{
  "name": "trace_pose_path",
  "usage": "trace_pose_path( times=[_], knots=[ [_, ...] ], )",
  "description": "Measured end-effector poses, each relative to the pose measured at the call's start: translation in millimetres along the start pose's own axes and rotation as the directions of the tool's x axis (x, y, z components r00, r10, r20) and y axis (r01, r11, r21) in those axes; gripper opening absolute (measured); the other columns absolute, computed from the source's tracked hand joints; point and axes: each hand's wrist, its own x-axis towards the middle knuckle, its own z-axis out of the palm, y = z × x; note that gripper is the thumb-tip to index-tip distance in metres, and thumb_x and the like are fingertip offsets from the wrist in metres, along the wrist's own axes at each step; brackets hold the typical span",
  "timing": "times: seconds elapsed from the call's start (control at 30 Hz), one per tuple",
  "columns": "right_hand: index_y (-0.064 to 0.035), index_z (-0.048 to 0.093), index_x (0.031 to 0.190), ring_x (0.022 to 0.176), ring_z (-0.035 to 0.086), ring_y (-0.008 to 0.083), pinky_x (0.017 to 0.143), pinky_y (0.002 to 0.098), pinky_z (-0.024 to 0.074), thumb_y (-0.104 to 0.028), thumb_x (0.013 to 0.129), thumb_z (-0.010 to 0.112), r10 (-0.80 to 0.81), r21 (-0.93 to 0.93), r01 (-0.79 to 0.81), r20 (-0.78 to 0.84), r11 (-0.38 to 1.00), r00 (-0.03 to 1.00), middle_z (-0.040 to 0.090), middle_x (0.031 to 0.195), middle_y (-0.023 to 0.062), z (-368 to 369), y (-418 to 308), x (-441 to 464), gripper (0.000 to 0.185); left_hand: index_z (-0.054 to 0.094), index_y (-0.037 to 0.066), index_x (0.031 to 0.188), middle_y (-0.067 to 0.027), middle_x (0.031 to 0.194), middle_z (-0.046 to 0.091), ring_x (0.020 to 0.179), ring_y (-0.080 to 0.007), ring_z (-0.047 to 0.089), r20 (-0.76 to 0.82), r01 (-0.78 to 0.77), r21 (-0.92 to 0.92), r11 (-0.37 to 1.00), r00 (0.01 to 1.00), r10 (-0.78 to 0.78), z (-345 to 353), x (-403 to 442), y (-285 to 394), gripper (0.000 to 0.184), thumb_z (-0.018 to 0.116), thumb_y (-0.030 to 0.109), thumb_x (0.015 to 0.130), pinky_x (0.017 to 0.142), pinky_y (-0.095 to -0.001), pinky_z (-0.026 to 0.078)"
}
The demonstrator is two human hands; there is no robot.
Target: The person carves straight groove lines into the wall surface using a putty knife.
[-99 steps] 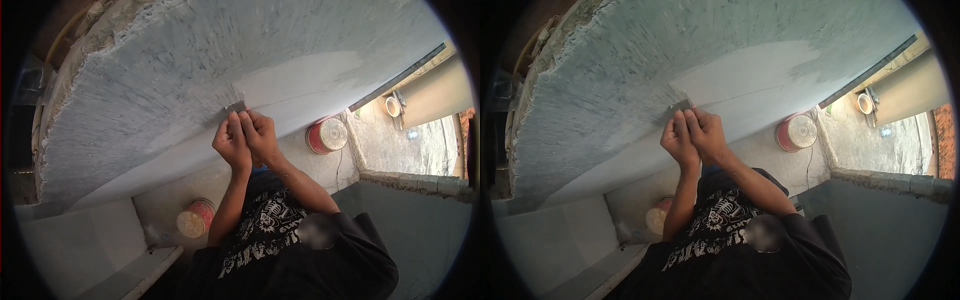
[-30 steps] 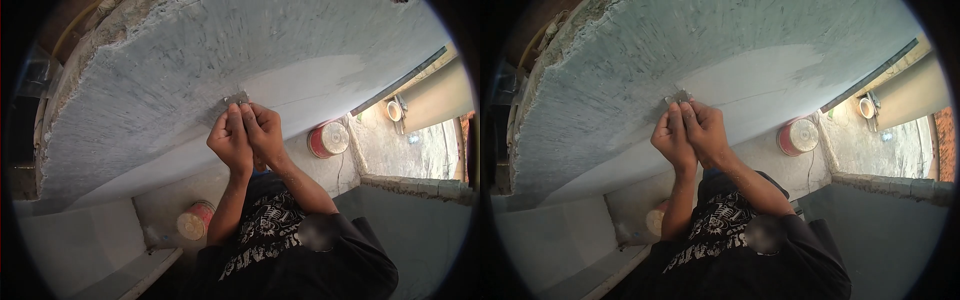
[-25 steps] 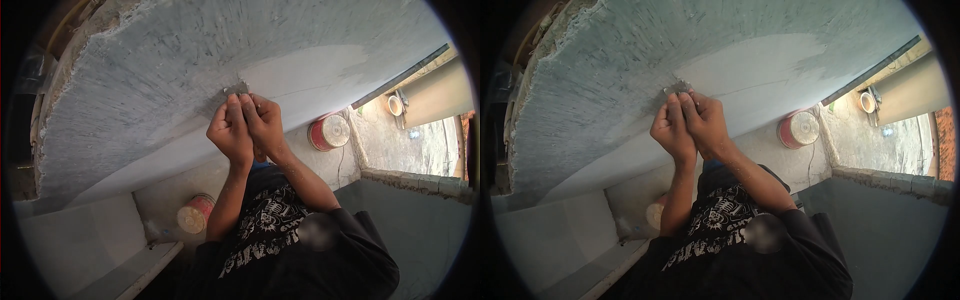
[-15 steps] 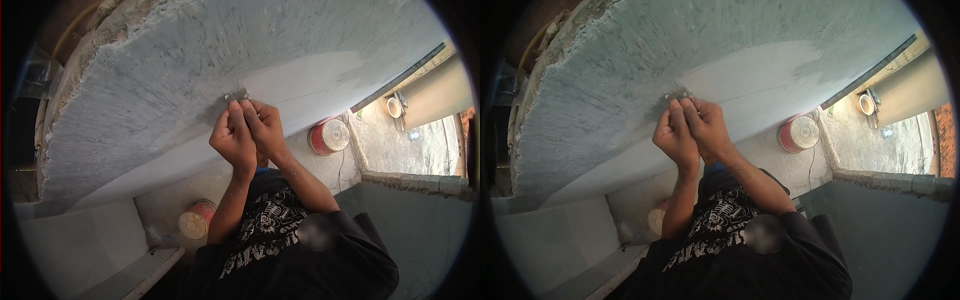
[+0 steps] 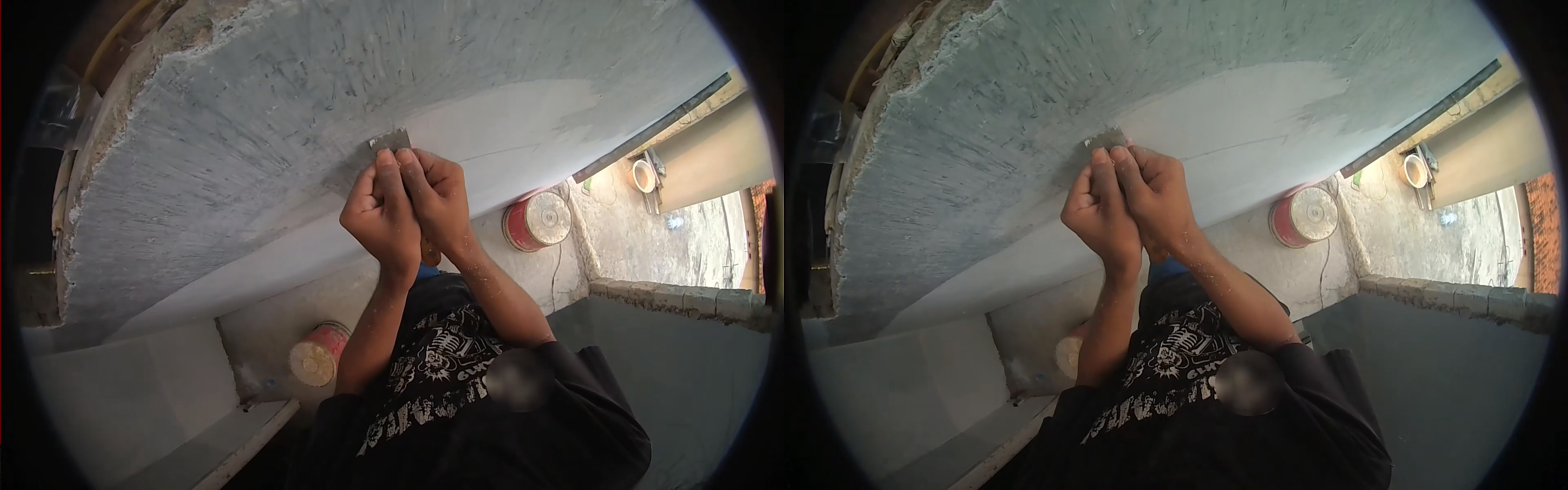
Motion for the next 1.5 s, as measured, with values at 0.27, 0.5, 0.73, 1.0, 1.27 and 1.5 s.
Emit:
trace_pose_path(
  times=[0.27,0.5,0.73,1.0,1.27,1.5],
  knots=[
    [0.0084,0.066,0.085,0.065,0.051,0.0046,0.060,0.0269,0.0480,-0.022,0.105,0.059,0.006,-0.096,-0.009,-0.035,0.995,0.999,0.064,0.065,0.0036,-7,19,-8,0.037,0.072,-0.007,0.087,0.0010,0.070,0.066,0.065,-0.0033,0.055,-0.017,0.069,-0.032,0.997,0.997,-0.070,-4,-8,-20,0.033,0.063,0.019,0.105,0.058,-0.0229,0.045],
    [0.0086,0.065,0.085,0.065,0.050,0.0046,0.057,0.0274,0.0460,-0.023,0.105,0.058,0.006,-0.134,-0.012,-0.043,0.991,0.999,0.063,0.065,0.0045,3,-7,-2,0.038,0.070,-0.007,0.088,0.0016,0.074,0.065,0.068,-0.0038,0.054,0.005,0.054,-0.059,0.997,0.999,-0.054,-4,0,-9,0.035,0.063,0.022,0.106,0.060,-0.0234,0.046],
    [0.0074,0.064,0.083,0.065,0.048,0.0049,0.054,0.0279,0.0428,-0.023,0.106,0.058,0.002,-0.107,-0.007,-0.045,0.994,0.999,0.062,0.065,0.0026,1,3,-6,0.039,0.071,-0.008,0.090,-0.0005,0.076,0.069,0.071,-0.0046,0.059,0.035,0.096,-0.053,0.994,0.995,-0.094,-6,2,-7,0.034,0.063,0.021,0.105,0.062,-0.0231,0.048],
    [0.0078,0.066,0.084,0.066,0.049,0.0048,0.055,0.0270,0.0440,-0.023,0.106,0.058,0.031,-0.087,-0.034,-0.034,0.996,0.999,0.062,0.065,0.0017,2,-6,0,0.038,0.070,-0.007,0.084,0.0022,0.068,0.065,0.064,-0.0016,0.051,-0.009,0.035,-0.088,0.996,0.999,-0.036,1,3,-6,0.035,0.063,0.020,0.105,0.055,-0.0221,0.041],
    [0.0080,0.066,0.085,0.066,0.049,0.0051,0.059,0.0273,0.0463,-0.022,0.106,0.059,0.002,-0.081,-0.008,-0.071,0.997,0.997,0.063,0.066,0.0032,4,2,-6,0.038,0.072,-0.008,0.089,-0.0025,0.075,0.069,0.068,-0.0047,0.058,0.050,0.099,-0.059,0.993,0.994,-0.096,-6,1,1,0.034,0.062,0.020,0.106,0.061,-0.0232,0.048],
    [0.0084,0.066,0.084,0.064,0.048,0.0051,0.059,0.0281,0.0468,-0.021,0.105,0.059,0.008,-0.102,-0.016,-0.078,0.995,0.997,0.061,0.062,0.0035,0,8,-6,0.037,0.071,-0.009,0.092,-0.0054,0.080,0.072,0.071,-0.0072,0.062,0.035,0.089,-0.017,0.996,0.995,-0.089,-8,-5,-13,0.035,0.061,0.022,0.106,0.064,-0.0244,0.051]
  ],
)
